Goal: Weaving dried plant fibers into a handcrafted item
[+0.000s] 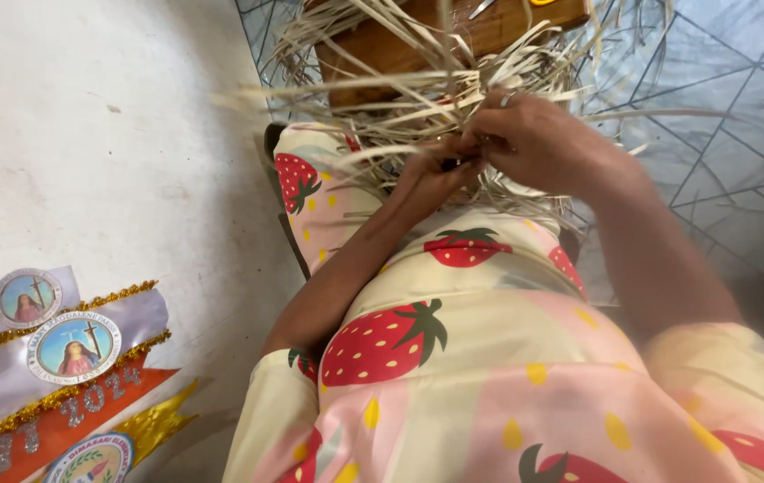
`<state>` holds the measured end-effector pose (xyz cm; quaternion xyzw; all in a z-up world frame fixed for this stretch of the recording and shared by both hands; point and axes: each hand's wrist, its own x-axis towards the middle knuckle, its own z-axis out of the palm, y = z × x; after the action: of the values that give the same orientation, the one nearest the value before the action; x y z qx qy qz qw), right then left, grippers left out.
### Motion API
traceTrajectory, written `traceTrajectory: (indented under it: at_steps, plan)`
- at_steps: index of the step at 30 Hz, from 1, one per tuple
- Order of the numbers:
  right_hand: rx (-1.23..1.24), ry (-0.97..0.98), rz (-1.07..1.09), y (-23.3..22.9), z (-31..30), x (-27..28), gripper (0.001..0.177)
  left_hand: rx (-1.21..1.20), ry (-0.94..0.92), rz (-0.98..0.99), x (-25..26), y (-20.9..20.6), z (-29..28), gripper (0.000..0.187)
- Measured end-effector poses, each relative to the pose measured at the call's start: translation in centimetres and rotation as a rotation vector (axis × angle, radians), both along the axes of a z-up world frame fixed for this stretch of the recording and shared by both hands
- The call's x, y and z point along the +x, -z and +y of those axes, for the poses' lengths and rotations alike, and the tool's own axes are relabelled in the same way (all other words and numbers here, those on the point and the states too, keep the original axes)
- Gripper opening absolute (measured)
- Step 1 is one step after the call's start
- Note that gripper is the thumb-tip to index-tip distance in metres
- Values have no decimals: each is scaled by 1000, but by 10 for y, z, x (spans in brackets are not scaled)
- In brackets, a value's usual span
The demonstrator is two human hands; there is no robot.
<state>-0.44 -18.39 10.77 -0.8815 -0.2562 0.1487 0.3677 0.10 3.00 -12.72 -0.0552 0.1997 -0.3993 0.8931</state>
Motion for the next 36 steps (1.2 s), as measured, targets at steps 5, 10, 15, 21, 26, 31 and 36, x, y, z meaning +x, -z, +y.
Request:
traceTrajectory:
  at_steps: [5, 10, 15, 21, 26, 31, 36]
  plan:
    - [-65, 103, 86, 6, -9, 7, 11, 1222, 22, -1208, -21, -98, -5, 19]
    - [23, 129, 26, 10, -5, 9, 10, 1120, -15, -941, -32, -91, -6, 11]
    - [-110, -60, 49, 1, 7, 18, 22, 1436, 210, -1176, -34, -102, -2, 37]
    - [-122, -252, -194, 11, 20, 26, 15, 562, -136, -538, -30, -24, -4, 29]
    - [33, -184, -209, 29, 24, 47, 8, 1310, -45, -1290, -30, -102, 9, 15]
    - [-6, -83, -199, 45, 35, 47, 8, 1465, -54, -1416, -33, -121, 22, 20]
    - [-65, -8, -155, 50, 46, 48, 13, 1797, 7, -1490, -34, -131, 26, 19]
